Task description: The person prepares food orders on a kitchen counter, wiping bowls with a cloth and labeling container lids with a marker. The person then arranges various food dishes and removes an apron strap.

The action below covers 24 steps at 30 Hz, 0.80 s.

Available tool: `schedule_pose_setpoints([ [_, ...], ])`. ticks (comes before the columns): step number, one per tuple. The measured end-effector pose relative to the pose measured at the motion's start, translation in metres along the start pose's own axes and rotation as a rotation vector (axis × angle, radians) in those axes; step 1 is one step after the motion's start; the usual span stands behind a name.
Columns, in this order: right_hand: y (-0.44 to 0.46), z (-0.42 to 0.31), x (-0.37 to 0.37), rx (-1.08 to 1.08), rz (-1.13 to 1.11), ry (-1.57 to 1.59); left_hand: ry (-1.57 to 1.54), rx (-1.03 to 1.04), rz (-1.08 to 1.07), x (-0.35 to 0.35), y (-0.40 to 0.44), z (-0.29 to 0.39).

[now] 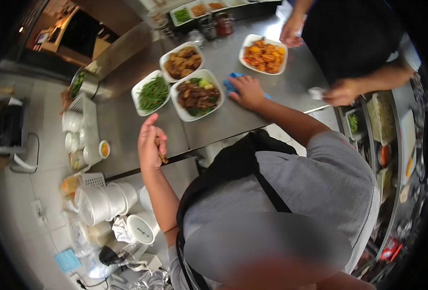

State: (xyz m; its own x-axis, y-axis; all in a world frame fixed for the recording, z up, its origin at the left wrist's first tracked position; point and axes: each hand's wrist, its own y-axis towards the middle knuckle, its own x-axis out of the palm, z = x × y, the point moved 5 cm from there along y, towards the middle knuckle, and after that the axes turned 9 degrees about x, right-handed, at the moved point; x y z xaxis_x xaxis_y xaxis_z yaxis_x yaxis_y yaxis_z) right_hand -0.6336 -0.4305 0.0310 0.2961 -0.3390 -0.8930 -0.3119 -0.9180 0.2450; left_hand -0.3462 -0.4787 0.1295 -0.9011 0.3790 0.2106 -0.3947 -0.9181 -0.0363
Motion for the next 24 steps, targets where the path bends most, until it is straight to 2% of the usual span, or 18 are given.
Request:
schedule_pose_setpoints([
  [6,-0.038,0.017,-0.017,-0.382,-0.181,0.088,-0.033,-0.09,-0.211,0.117,0.037,-0.016],
  [9,-0.059,0.051,-0.032,-0.308,-0.303,0.18,0.08,-0.249,-0.185,0.167,0.07,-0.064],
  [12,-0.066,0.108,-0.037,0.29,-0.413,0.841,0.238,-0.357,-0.14,0.203,0.104,-0.121],
  [13,-0.068,0.112,-0.045,0.26,-0.404,0.808,0.288,-0.387,-0.132,0.209,0.114,-0.138],
  [16,-0.073,0.116,-0.063,0.135,-0.344,0.733,0.161,-0.435,-0.129,0.226,0.131,-0.166],
  [20,-0.07,0.125,-0.069,0.011,-0.467,0.766,0.183,-0.422,-0.029,0.22,0.131,-0.173],
  [22,-0.066,0.124,-0.066,0.015,-0.572,0.792,0.205,-0.393,0.034,0.212,0.122,-0.167],
  [24,-0.065,0.122,-0.065,0.019,-0.634,0.786,0.181,-0.363,0.004,0.209,0.113,-0.157],
])
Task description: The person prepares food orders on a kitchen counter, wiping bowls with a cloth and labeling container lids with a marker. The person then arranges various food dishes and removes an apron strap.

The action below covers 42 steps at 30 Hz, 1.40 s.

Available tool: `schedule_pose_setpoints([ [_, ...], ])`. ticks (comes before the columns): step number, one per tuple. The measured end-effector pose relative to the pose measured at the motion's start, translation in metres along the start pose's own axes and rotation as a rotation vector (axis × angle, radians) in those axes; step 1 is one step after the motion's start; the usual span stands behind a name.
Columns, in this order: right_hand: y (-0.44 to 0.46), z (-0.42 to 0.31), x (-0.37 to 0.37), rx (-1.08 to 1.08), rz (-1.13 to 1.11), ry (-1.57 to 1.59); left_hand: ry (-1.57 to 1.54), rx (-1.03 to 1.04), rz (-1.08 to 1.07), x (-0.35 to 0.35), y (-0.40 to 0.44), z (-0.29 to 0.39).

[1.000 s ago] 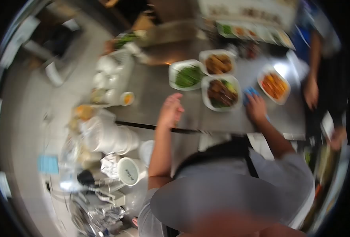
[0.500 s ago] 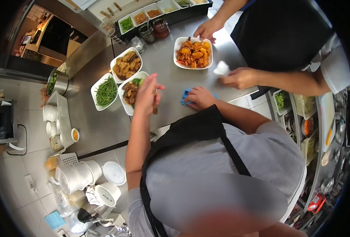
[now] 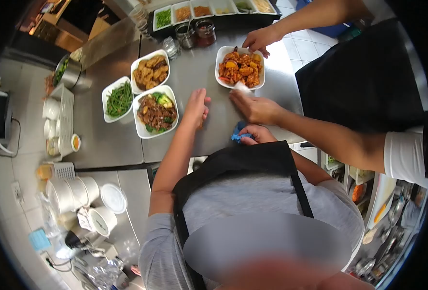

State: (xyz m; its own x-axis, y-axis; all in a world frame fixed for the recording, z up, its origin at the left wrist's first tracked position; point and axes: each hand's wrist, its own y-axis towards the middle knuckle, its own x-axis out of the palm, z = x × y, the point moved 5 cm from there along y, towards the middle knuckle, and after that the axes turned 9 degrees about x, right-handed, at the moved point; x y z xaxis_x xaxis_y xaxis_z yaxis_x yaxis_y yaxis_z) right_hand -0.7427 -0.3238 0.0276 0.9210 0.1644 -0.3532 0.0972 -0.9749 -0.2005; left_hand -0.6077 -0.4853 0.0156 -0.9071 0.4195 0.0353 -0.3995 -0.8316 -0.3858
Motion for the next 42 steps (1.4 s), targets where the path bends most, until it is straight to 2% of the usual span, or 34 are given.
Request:
schedule_pose_setpoints([
  [2,0.001,-0.003,0.0,0.02,0.002,-0.029,-0.035,0.002,-0.029,-0.003,-0.011,0.004],
  [5,0.002,-0.005,0.0,0.201,-0.04,0.139,-0.073,-0.02,-0.068,-0.004,-0.017,0.007],
  [9,0.006,-0.011,-0.002,0.135,0.142,0.405,-0.045,-0.022,-0.106,-0.001,-0.016,0.005],
  [12,0.006,-0.001,-0.013,0.252,0.133,0.333,-0.05,-0.042,-0.119,0.007,-0.009,0.002],
  [15,0.009,0.009,-0.043,0.211,0.356,0.374,-0.031,-0.01,-0.116,0.018,0.007,0.005],
  [18,0.018,0.025,-0.081,0.276,0.634,0.486,0.036,0.031,-0.109,0.027,0.025,0.01],
  [21,0.038,0.033,-0.122,0.285,0.788,0.205,0.105,0.049,-0.105,0.033,0.043,0.013],
  [24,0.07,0.049,-0.154,0.296,0.863,0.173,0.153,0.036,-0.15,0.033,0.055,0.013],
  [27,0.1,0.051,-0.167,0.284,0.859,0.34,0.166,0.03,-0.167,0.035,0.058,0.019],
  [28,0.111,0.055,-0.169,0.299,0.777,0.414,0.165,0.029,-0.164,0.036,0.057,0.02],
  [31,0.124,0.058,-0.163,0.263,0.731,0.452,0.112,0.01,-0.129,0.039,0.055,0.02],
  [34,0.106,0.05,-0.147,0.304,0.785,0.135,0.092,0.019,-0.075,0.046,0.046,0.015],
  [37,0.09,0.054,-0.134,0.291,0.68,0.283,0.03,-0.062,-0.016,0.055,0.024,0.003],
  [38,0.086,0.057,-0.133,0.32,0.579,0.528,0.034,-0.037,-0.122,0.055,0.017,-0.001],
  [41,0.077,0.048,-0.16,0.322,0.597,0.462,0.159,-0.228,-0.246,0.035,-0.003,0.006],
  [42,0.078,0.042,-0.163,0.384,0.532,0.482,0.267,-0.296,-0.237,0.02,0.009,0.002],
])
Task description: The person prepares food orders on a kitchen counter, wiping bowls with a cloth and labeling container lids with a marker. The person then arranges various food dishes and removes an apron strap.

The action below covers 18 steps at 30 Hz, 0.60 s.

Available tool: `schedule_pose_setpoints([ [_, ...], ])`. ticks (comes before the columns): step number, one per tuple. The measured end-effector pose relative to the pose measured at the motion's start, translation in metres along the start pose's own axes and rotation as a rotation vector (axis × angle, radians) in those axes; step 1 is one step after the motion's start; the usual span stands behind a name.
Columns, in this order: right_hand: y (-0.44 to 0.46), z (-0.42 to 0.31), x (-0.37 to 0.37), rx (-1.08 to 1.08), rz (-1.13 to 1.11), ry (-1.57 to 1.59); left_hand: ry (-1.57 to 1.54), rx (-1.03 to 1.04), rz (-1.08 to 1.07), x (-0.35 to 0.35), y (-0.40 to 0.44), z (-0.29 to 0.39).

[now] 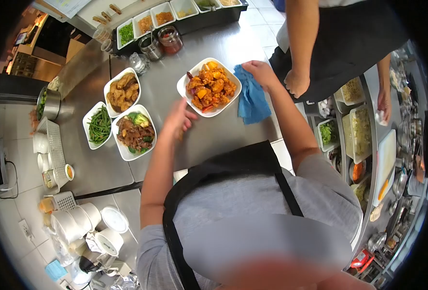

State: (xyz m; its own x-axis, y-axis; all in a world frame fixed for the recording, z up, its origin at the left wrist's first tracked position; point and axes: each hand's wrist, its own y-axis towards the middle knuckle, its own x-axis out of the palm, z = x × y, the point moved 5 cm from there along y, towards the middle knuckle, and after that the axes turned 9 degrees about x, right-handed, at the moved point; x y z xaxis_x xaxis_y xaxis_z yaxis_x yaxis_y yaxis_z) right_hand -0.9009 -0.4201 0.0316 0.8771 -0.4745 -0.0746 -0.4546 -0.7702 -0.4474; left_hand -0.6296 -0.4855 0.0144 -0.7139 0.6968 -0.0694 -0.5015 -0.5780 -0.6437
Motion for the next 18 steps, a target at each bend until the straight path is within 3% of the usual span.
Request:
schedule_pose_setpoints([
  [1,0.006,-0.001,0.003,-0.025,-0.006,-0.066,0.032,0.155,0.196,-0.011,0.003,0.011],
  [6,0.041,-0.016,0.033,-0.142,-0.138,-0.27,0.146,0.304,0.078,-0.017,0.036,0.025],
  [8,0.04,-0.017,0.041,-0.145,-0.246,-0.343,0.134,0.301,0.058,-0.011,0.036,0.022],
  [14,0.005,-0.016,0.021,-0.193,-0.094,-0.585,0.004,0.281,0.127,-0.007,0.025,0.013],
  [18,-0.004,-0.008,-0.002,-0.075,-0.08,-0.408,-0.01,0.225,0.082,0.004,-0.001,-0.004],
])
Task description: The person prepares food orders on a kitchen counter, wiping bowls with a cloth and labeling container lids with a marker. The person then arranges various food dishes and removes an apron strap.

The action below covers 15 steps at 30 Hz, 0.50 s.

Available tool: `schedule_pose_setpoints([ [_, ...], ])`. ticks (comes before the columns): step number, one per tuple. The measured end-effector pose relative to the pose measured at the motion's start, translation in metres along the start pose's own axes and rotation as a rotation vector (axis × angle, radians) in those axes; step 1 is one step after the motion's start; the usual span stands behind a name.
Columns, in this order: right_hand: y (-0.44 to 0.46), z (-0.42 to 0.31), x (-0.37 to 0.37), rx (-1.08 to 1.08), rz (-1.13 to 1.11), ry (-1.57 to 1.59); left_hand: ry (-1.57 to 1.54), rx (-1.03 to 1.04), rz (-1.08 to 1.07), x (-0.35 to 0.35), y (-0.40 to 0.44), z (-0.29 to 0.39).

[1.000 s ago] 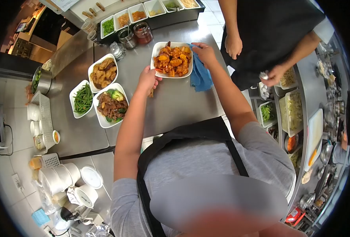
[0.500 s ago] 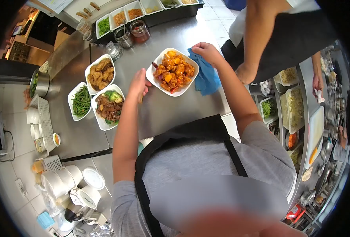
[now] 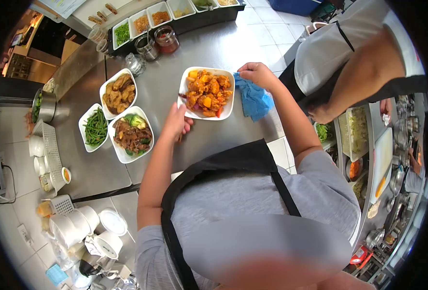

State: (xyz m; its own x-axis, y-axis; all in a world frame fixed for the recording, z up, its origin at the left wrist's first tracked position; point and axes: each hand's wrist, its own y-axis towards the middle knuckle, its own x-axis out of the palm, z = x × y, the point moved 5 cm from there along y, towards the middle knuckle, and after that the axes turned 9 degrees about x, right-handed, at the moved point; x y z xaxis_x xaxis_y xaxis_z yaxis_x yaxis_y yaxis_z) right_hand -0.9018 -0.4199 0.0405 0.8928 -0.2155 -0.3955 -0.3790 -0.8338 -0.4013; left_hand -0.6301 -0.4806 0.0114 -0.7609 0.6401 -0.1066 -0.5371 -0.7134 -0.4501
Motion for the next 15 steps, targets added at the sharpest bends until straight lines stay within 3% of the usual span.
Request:
schedule_pose_setpoints([
  [3,0.014,0.0,-0.012,-0.015,0.095,-0.004,0.066,-0.14,-0.089,-0.015,-0.01,0.002],
  [7,0.027,-0.026,0.011,-0.191,0.004,-0.164,0.049,-0.01,-0.084,-0.03,0.027,0.019],
  [15,0.019,-0.021,0.017,-0.178,0.039,-0.426,0.314,0.081,-0.134,-0.012,0.053,0.032],
])
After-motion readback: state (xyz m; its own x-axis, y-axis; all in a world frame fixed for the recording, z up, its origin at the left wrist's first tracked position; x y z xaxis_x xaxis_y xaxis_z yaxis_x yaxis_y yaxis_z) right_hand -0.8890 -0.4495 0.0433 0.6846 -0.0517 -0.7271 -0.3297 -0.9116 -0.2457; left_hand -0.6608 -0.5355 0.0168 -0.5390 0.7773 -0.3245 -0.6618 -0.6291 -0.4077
